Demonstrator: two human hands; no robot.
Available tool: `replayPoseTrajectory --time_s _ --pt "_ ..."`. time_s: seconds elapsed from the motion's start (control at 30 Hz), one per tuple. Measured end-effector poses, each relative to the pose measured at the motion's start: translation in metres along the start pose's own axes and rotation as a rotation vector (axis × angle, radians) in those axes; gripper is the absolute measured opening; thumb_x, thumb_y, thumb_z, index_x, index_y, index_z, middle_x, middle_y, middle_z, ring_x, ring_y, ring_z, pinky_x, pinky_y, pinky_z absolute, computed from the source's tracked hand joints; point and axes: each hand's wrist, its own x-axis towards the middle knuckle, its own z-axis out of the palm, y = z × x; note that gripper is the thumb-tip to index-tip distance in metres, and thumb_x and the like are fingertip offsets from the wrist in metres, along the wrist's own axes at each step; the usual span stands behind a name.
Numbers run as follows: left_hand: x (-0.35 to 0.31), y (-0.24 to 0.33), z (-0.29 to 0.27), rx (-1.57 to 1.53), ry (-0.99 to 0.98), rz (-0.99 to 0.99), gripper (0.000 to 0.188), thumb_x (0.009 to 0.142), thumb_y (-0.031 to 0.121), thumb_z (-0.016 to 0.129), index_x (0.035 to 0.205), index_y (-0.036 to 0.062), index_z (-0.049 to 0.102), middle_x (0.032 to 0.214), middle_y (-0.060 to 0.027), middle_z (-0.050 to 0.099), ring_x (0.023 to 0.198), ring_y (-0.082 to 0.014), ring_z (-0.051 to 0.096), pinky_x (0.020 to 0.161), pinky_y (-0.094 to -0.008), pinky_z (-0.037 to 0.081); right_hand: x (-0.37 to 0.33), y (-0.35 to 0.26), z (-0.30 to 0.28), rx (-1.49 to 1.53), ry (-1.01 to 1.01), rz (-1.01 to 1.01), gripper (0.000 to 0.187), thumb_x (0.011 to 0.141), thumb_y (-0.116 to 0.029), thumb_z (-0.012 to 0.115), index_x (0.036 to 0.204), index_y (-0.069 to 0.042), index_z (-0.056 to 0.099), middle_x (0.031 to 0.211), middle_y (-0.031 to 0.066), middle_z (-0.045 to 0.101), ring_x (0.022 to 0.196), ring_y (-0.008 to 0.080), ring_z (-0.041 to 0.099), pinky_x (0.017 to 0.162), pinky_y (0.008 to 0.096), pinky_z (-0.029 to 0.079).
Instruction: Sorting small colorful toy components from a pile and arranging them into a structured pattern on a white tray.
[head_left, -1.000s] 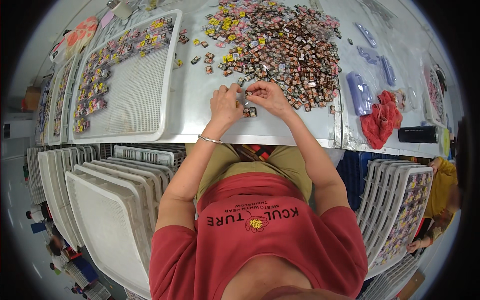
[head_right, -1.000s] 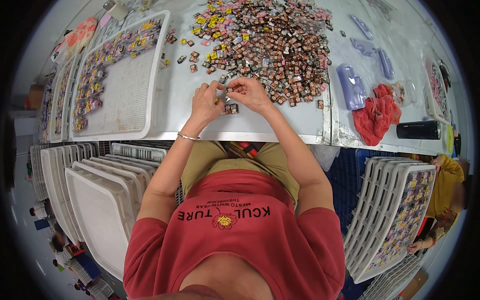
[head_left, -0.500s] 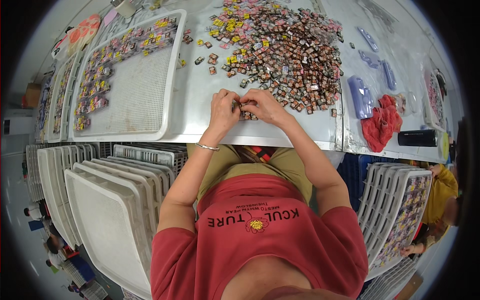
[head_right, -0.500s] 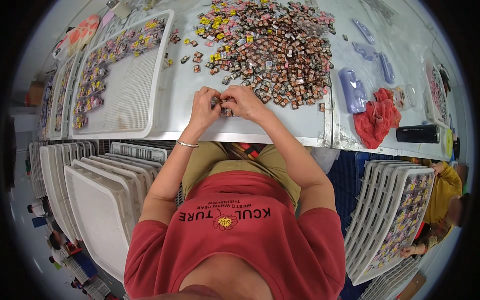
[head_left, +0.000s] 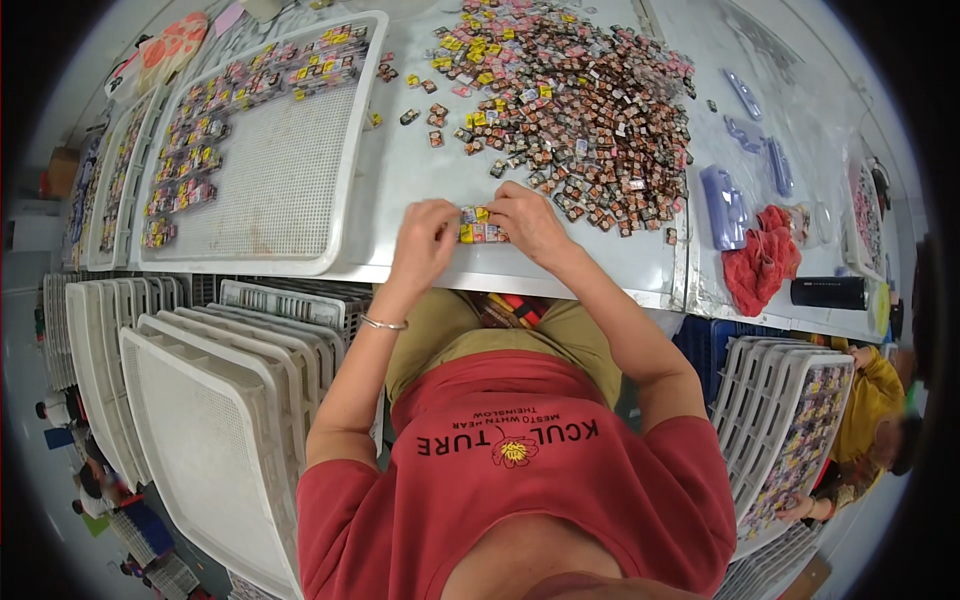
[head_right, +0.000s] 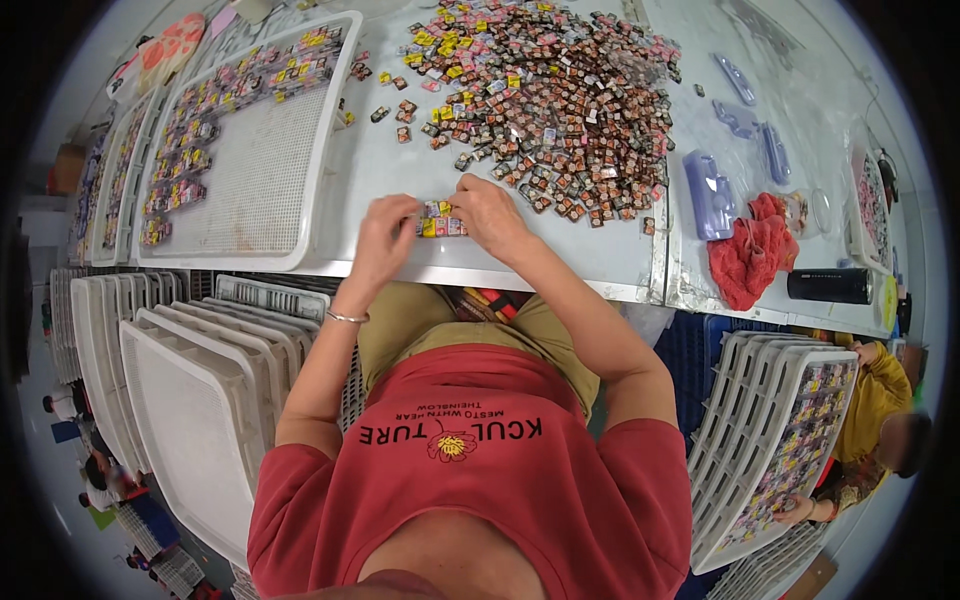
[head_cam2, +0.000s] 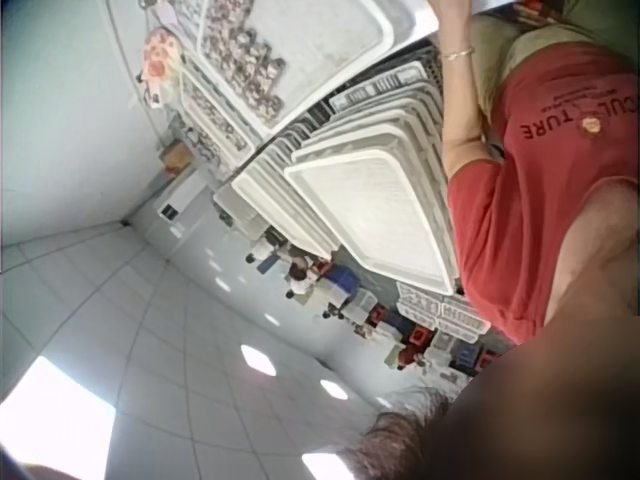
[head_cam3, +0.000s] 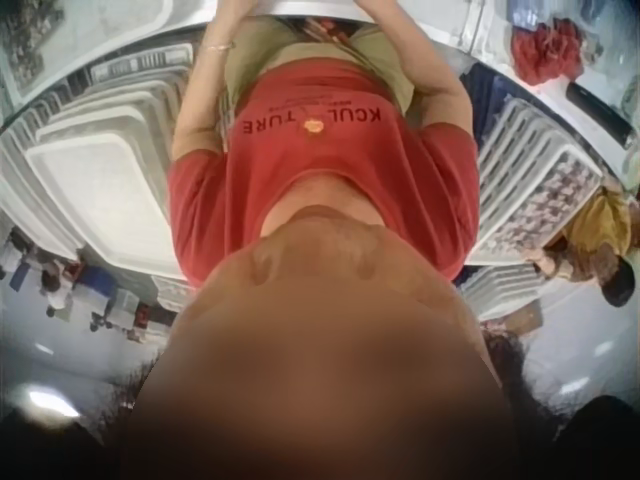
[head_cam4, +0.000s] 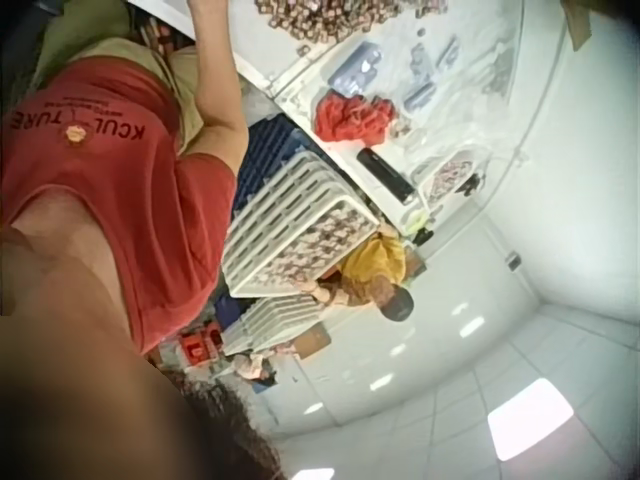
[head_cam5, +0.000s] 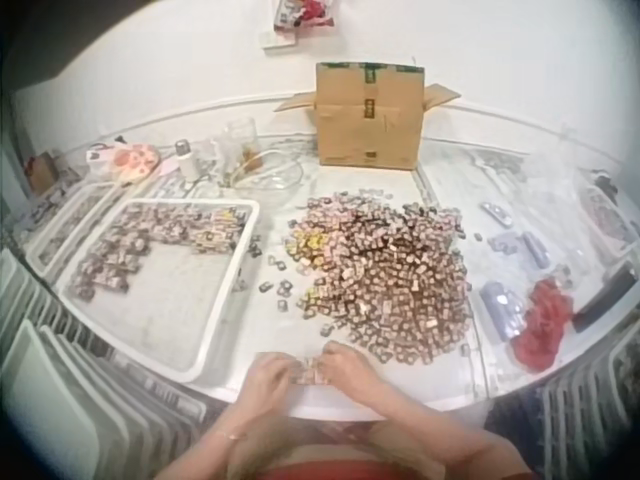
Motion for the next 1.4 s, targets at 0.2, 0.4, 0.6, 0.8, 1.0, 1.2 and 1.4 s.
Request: replayPoseTrajectory --time_s 0.2,0.4,0.6,0.8,1.0,1.2,1.4 --pt "-0.006 0.002 0.014 -0.044 0.033 0.000 0.019 0.077 -0.001 0.062 0.096 -0.0025 0.063 0.099 -0.0139 0.059 0.089 -0.0299 0.053 0.080 -0.0382 0.045 -0.006 -0.006 0.005 -0.038 0.086 -0.045 0.013 0.075 -0.002 0.060 0.086 -0.003 0.067 0.091 0.0099 0.060 0.085 0.0292 0.057 0.074 0.0379 0.048" --pt "-0.003 0.002 0.010 0.027 -0.048 0.056 0.021 0.079 -0.002 0.058 0.099 -0.0023 0.063 0.102 -0.0141 0.059 0.091 -0.0303 0.054 0.081 -0.0374 0.045 -0.018 -0.007 0.006 -0.244 0.144 -0.177 0.025 0.075 0.001 0.055 0.099 -0.001 0.064 0.100 0.0112 0.061 0.090 0.0296 0.056 0.078 0.0373 0.047" --pt "-0.021 -0.008 -0.016 -0.226 0.201 -0.250 0.022 0.089 0.004 0.050 0.108 -0.0032 0.059 0.097 -0.0171 0.061 0.086 -0.0265 0.060 0.078 -0.0337 0.047 -0.014 0.011 -0.031 0.252 0.183 0.025 0.025 0.079 0.007 0.051 0.100 0.001 0.064 0.092 0.0158 0.062 0.082 0.0303 0.060 0.077 0.0336 0.050" --pt "-0.030 -0.010 -0.018 -0.126 -0.023 -0.514 0.028 0.086 0.014 0.061 0.110 -0.0014 0.059 0.087 -0.0119 0.064 0.068 -0.0161 0.060 0.060 -0.0305 0.047 -0.032 -0.001 -0.036 -0.018 -0.019 0.292 0.018 0.080 -0.004 0.062 0.098 0.000 0.065 0.087 0.0161 0.060 0.078 0.0281 0.060 0.067 0.0358 0.048" --pt "-0.015 -0.014 -0.006 0.091 -0.008 -0.329 0.028 0.080 0.016 0.069 0.101 0.0001 0.061 0.073 -0.0090 0.061 0.060 -0.0154 0.058 0.055 -0.0305 0.046 -0.019 -0.023 -0.004 -0.204 0.151 -0.040 0.019 0.077 -0.007 0.064 0.096 -0.004 0.065 0.094 0.0128 0.057 0.087 0.0296 0.055 0.073 0.0376 0.045" --pt "-0.008 -0.031 -0.006 -0.125 -0.140 -0.464 0.027 0.080 0.013 0.069 0.101 -0.0008 0.059 0.064 -0.0032 0.057 0.058 -0.0099 0.056 0.049 -0.0266 0.044 -0.018 -0.038 0.025 -0.265 0.009 -0.246 0.018 0.079 -0.007 0.060 0.096 -0.006 0.065 0.099 0.0089 0.056 0.096 0.0256 0.051 0.077 0.0387 0.041" --pt "-0.003 -0.021 -0.005 0.000 -0.147 -0.417 0.024 0.080 0.009 0.068 0.097 0.0008 0.053 0.063 -0.0030 0.055 0.058 -0.0113 0.055 0.048 -0.0243 0.043 -0.021 -0.037 0.025 -0.270 -0.067 -0.221 0.019 0.077 -0.006 0.059 0.095 -0.005 0.064 0.101 0.0085 0.057 0.098 0.0248 0.050 0.076 0.0374 0.040"
